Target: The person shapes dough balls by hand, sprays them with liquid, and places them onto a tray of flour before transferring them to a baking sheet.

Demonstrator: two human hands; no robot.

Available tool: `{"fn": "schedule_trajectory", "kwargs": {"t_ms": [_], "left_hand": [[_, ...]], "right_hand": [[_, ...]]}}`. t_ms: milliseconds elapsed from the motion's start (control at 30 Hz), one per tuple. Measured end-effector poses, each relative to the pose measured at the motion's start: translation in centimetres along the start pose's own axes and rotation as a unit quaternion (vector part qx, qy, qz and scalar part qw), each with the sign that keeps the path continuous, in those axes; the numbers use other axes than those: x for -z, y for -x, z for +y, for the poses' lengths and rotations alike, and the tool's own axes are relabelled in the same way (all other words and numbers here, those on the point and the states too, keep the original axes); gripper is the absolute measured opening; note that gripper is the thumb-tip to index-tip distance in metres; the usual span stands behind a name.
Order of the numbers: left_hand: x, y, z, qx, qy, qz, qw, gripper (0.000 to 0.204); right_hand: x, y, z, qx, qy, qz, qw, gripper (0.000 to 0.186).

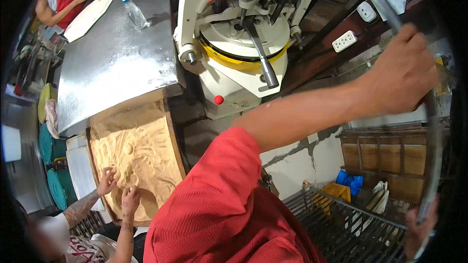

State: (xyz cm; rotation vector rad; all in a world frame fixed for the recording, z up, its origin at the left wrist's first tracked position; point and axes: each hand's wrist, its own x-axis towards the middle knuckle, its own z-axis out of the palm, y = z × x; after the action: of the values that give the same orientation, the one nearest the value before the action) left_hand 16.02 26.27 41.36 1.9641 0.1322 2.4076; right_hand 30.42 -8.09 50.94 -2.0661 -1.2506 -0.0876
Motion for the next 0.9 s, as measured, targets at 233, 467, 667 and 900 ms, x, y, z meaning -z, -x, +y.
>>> {"fn": "schedule_trajectory", "kwargs": {"t_ms": [233,467,667,900], "left_hand": [[5.0,9.2,0.2,0.025,0.008,-0.193,0.981,0.027],[13.1,20.3,-6.4,0.137,0.095,-0.286,0.944,0.033],[10.8,28.2,-14.5,0.188,-0.155,-0.555,0.795,0.024],[4.4,27.6,-14.4,0.280,-0.151,-0.446,0.836,0.031]], "right_hand": [[-13.3,4.3,3.0,-0.268,-0.107,-0.275,0.917,0.037],[-12.4,0.9,1.5,-0.335,-0.076,-0.328,0.880,0.037],[-11.6,-0.8,5.7,-0.264,-0.173,-0.458,0.831,0.039],[-18.5,-0.3,6.4,-0.339,-0.122,-0.312,0.879,0.028]]}}
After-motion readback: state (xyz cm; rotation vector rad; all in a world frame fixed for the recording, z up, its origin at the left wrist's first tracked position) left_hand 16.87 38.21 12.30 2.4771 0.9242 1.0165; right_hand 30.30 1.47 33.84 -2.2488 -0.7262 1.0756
